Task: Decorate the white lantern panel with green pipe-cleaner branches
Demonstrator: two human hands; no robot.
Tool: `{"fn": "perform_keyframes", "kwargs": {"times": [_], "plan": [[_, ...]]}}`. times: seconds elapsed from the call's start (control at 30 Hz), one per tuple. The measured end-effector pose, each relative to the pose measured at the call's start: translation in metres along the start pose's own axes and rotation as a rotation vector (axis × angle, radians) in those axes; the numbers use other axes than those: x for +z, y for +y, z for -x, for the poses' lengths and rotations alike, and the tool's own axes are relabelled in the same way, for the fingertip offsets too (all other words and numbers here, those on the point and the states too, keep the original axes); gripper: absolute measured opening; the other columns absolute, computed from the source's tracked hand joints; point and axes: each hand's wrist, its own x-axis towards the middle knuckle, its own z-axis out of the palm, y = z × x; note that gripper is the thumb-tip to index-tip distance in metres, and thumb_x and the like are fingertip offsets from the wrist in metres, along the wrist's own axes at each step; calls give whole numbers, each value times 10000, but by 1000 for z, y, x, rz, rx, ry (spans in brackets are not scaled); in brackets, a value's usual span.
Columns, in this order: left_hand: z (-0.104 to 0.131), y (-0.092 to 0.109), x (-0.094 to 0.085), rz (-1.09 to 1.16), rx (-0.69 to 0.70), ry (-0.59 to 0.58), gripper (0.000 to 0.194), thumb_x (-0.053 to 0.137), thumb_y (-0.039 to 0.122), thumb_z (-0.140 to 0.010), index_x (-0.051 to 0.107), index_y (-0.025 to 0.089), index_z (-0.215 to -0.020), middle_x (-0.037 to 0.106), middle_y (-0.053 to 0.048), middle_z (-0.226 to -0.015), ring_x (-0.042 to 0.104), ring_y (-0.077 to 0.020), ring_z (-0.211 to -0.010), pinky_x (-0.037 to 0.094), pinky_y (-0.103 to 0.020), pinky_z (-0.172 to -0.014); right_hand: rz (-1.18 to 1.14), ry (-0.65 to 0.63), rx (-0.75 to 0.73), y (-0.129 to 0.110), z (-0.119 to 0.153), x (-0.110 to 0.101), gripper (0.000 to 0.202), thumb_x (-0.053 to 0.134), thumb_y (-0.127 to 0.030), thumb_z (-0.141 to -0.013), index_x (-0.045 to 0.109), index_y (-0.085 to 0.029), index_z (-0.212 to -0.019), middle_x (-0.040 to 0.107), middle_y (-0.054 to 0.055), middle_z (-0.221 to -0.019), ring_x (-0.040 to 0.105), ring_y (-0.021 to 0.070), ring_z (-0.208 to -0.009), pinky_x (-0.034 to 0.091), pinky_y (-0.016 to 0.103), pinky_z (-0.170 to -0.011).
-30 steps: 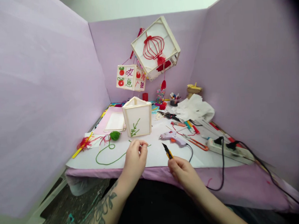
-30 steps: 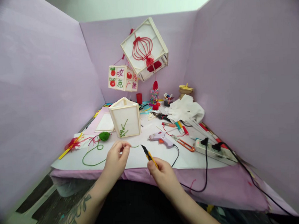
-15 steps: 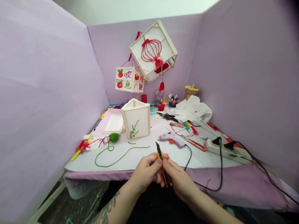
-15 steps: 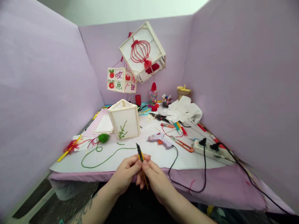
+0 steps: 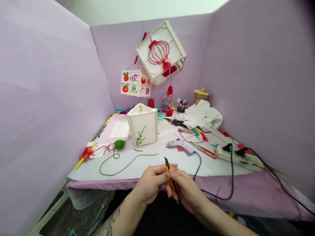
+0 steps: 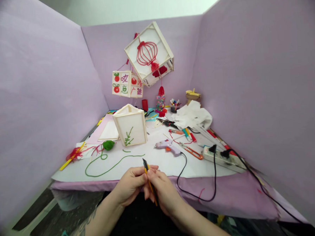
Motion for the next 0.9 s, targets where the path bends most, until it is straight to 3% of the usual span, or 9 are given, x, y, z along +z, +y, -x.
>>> {"fn": "perform_keyframes", "kwargs": {"times": [0.3, 0.53, 0.73, 0.8, 0.9], "plan": [[1, 2, -1, 39, -22, -38, 655, 819, 487, -665, 677, 47, -1131, 644, -42, -445, 628, -188, -387, 511, -247, -441, -54, -96, -27, -3, 8, 2, 475, 586, -595, -831, 562, -160, -643, 545, -11, -488, 396, 73, -394, 237, 207, -407], [3, 3, 0, 52, -17, -26, 590, 819, 489, -667, 703, 62, -1057, 637, -25, -472, 593, -145, -367, 489, -216, -416, 49, -140, -66, 1, 9, -7, 445, 536, -537, -897, 579, -162, -661, 528, -9, -561, 424, 95, -504, 303, 244, -527], [2, 6, -1, 153, 19, -32, 429, 795, 447, -714, 735, 76, -920, 552, 28, -423, 387, -43, -261, 463, -195, -327, 39, -313, -58, 2, 14, -14, 324, 622, -484, -866, 616, -187, -997, 587, 21, -822, 514, 134, -694, 375, 261, -629], [2, 6, -1, 170, 29, -56, 417, 773, 440, -743, 730, 76, -940, 533, 37, -418, 377, -40, -261, 463, -192, -325, 37, -345, -89, 0, 17, -14, 352, 614, -498, -871, 595, -198, -1053, 579, 20, -841, 522, 137, -714, 397, 265, -645], [4, 9, 2, 188, 40, -85, 418, 765, 464, -740, 724, 102, -946, 638, -13, -564, 452, -62, -300, 470, -216, -339, 77, -371, -127, -4, 19, -13, 391, 550, -536, -905, 571, -190, -1086, 596, 25, -832, 532, 122, -659, 422, 258, -617]]}}
